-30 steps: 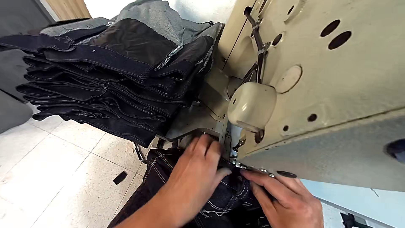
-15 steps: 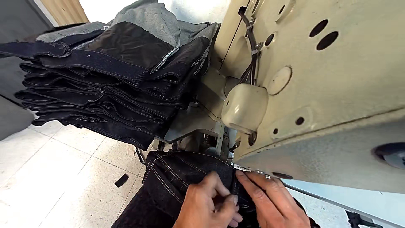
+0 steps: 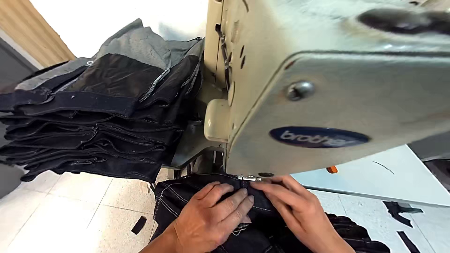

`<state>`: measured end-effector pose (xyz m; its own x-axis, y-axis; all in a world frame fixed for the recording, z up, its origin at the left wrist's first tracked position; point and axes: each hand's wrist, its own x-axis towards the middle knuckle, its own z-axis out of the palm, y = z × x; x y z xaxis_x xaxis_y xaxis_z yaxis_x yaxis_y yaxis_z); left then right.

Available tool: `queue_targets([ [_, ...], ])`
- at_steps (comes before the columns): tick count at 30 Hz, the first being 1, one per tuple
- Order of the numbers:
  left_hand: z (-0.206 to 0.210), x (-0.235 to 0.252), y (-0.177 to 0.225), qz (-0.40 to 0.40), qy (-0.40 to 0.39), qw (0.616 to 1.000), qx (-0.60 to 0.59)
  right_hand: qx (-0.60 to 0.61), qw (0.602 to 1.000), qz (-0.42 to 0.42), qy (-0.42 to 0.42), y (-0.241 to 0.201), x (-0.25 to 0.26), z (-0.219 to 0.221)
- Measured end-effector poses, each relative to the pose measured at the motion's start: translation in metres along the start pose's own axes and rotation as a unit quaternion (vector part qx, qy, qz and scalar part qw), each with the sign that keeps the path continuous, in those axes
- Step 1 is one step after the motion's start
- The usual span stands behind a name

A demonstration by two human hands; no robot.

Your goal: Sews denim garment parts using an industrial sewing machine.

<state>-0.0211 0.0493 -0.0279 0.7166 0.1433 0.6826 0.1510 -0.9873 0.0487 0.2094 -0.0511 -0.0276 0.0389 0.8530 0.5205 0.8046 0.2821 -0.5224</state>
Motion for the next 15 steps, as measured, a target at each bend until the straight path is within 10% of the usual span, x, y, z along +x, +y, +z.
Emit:
queue_targets([
  [5,-0.001,0.010,0.009,-0.032,-0.004,0.998,0.054,0.020,0.991,0.126,0.038,0.015,-0.006,0.006],
  [15,-0.002,0.019,0.017,-0.074,-0.022,0.994,0.082,0.018,0.994,0.085,0.059,0.018,0.004,0.008],
])
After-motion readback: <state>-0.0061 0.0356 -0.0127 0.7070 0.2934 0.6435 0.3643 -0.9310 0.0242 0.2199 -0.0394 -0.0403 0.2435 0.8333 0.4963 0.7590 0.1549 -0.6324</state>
